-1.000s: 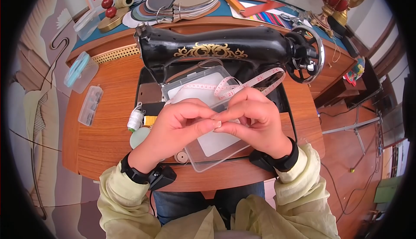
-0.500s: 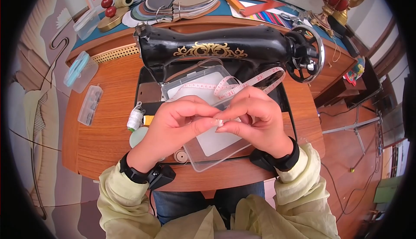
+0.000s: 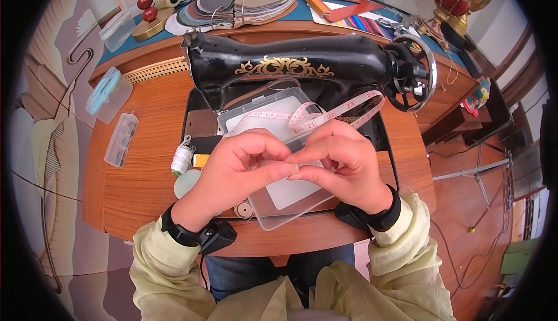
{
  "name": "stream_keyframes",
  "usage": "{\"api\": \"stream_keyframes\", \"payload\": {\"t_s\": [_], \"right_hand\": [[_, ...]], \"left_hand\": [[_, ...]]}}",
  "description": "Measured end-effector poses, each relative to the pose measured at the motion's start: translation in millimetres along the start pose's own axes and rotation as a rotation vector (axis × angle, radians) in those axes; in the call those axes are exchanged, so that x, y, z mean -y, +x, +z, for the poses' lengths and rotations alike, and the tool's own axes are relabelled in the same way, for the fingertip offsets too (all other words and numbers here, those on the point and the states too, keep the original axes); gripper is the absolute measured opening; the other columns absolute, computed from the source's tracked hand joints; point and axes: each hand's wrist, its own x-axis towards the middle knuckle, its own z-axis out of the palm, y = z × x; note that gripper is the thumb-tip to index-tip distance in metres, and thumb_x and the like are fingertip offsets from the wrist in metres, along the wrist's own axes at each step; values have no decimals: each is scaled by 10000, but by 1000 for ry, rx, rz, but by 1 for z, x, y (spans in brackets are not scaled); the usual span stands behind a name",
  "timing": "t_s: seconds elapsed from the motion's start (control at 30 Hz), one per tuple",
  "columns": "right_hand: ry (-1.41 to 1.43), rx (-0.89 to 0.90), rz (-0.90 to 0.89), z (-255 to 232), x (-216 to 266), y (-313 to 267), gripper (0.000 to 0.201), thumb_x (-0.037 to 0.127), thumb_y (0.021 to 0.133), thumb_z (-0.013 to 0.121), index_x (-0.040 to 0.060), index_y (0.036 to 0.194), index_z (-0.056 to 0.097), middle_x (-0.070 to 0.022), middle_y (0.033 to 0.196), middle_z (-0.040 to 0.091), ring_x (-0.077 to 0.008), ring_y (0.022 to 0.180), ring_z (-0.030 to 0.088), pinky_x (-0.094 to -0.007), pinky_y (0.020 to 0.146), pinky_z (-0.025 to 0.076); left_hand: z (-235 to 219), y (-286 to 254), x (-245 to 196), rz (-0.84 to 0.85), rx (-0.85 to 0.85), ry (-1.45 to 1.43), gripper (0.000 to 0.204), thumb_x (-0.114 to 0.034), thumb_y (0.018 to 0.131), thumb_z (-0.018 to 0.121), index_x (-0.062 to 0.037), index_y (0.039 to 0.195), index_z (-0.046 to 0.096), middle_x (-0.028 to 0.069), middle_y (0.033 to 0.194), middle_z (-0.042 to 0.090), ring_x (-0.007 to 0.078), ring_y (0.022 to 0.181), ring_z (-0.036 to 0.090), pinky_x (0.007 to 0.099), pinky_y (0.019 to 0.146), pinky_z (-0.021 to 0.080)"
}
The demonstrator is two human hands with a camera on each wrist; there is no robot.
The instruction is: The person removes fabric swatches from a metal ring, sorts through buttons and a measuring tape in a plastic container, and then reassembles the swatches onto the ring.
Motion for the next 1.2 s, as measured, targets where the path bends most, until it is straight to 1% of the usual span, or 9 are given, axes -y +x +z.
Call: {"api": "stream_keyframes", "payload": {"t_s": [0.07, 0.27, 0.5, 0.6, 0.77, 0.97, 1.07, 1.17, 1.2], "right_hand": [[22, -27, -27, -1, -4, 0, 248, 61, 699, 808, 99, 930, 727, -12, 835, 605, -148, 744, 551, -269, 584, 429], [-4, -30, -35, 1, 1, 2, 255, 57, 691, 808, 97, 929, 726, -18, 820, 609, -164, 752, 561, -284, 607, 441], [-32, -30, -61, 0, -2, 1, 236, 57, 701, 802, 93, 921, 724, -17, 815, 607, -164, 750, 564, -286, 600, 442], [22, -34, 24, -2, -2, 0, 226, 57, 712, 796, 93, 923, 723, -15, 818, 617, -164, 749, 563, -282, 600, 441], [-11, -32, -28, 0, 2, 3, 223, 61, 720, 793, 93, 929, 721, -18, 821, 623, -169, 753, 572, -278, 604, 446], [-37, -36, -60, 1, -1, 1, 227, 58, 722, 788, 89, 937, 721, -23, 820, 625, -174, 762, 584, -287, 621, 461], [-38, -43, -68, 1, 0, 2, 228, 53, 723, 786, 82, 939, 719, -28, 823, 627, -176, 764, 587, -290, 625, 465], [-39, -45, -60, 1, 2, 2, 230, 47, 723, 784, 78, 941, 718, -31, 822, 626, -177, 764, 589, -293, 622, 466], [-39, -46, -54, 1, 3, 2, 232, 44, 722, 784, 78, 942, 718, -31, 821, 625, -177, 764, 589, -294, 620, 466]], "left_hand": [[6, 1, -4, 3, -51, 29, 80, -15, 884, 664, 7, 961, 659, 21, 951, 608, 84, 880, 600, 232, 748, 481], [-6, -1, 5, 62, 18, 88, 79, -31, 896, 655, 6, 965, 661, 12, 949, 610, 65, 856, 586, 223, 732, 470], [-1, 0, 1, 2, 9, 45, 82, -39, 899, 653, 6, 968, 661, 8, 938, 606, 62, 854, 580, 220, 723, 459], [2, 1, -2, -2, -18, 72, 86, -44, 898, 657, 7, 967, 663, 5, 934, 605, 62, 856, 577, 222, 728, 459], [-8, -1, 2, 47, 20, 140, 94, -52, 899, 659, 8, 971, 668, 7, 933, 604, 67, 852, 574, 224, 731, 458], [3, 1, -1, -1, -47, 57, 73, -53, 892, 670, -4, 946, 668, 4, 897, 592, 53, 816, 556, 216, 705, 443], [2, 1, -4, 4, -29, 141, 65, -49, 890, 673, -4, 936, 658, 0, 896, 590, 45, 820, 554, 213, 705, 445], [-4, -1, 5, 108, -10, 88, 64, -41, 889, 669, 0, 936, 652, 8, 922, 603, 48, 842, 563, 208, 713, 449], [-5, -1, 5, 84, -8, 97, 63, -38, 889, 668, 2, 934, 650, 13, 930, 608, 49, 851, 566, 208, 716, 450]]}}
